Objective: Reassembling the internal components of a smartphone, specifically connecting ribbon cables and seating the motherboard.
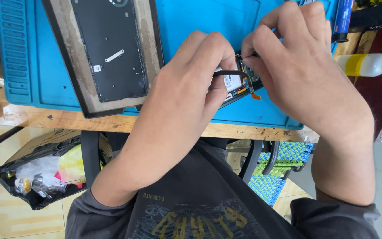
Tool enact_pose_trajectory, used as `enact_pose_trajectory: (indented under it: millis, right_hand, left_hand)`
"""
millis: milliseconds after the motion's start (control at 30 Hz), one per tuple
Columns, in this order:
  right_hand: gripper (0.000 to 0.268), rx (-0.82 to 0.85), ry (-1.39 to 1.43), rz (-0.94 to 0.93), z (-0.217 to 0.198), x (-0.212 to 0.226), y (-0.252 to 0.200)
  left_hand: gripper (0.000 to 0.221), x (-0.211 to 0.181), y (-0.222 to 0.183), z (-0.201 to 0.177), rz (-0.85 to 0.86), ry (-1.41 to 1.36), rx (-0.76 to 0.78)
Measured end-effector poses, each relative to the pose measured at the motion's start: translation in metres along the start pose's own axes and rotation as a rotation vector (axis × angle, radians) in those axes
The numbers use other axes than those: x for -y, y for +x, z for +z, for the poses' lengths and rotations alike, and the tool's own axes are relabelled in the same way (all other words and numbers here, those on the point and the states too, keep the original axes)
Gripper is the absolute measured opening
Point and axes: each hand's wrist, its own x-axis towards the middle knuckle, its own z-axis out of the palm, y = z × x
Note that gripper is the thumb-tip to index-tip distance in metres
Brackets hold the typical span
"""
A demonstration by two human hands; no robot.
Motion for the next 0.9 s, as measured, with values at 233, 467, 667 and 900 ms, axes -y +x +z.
enact_pose_trajectory:
  millis: [233, 467, 667, 900]
  right_hand:
    - [0.016, -0.004, -0.046, -0.004, 0.001, 0.001, -0.001]
    - [0.012, -0.041, 0.137, 0.026, -0.004, 0.001, -0.006]
    - [0.015, -0.314, 0.368, 0.267, -0.014, 0.020, -0.050]
    - [0.002, -0.865, 0.616, 0.882, -0.008, 0.039, -0.126]
  left_hand:
    - [0.022, -0.001, 0.000, 0.000, 0.003, 0.023, 0.014]
    - [0.022, -0.005, 0.000, -0.002, -0.001, 0.045, 0.036]
    - [0.020, -0.013, 0.003, -0.006, 0.110, 0.088, 0.135]
    - [0.016, -0.027, 0.012, 0.012, 0.004, 0.355, 0.036]
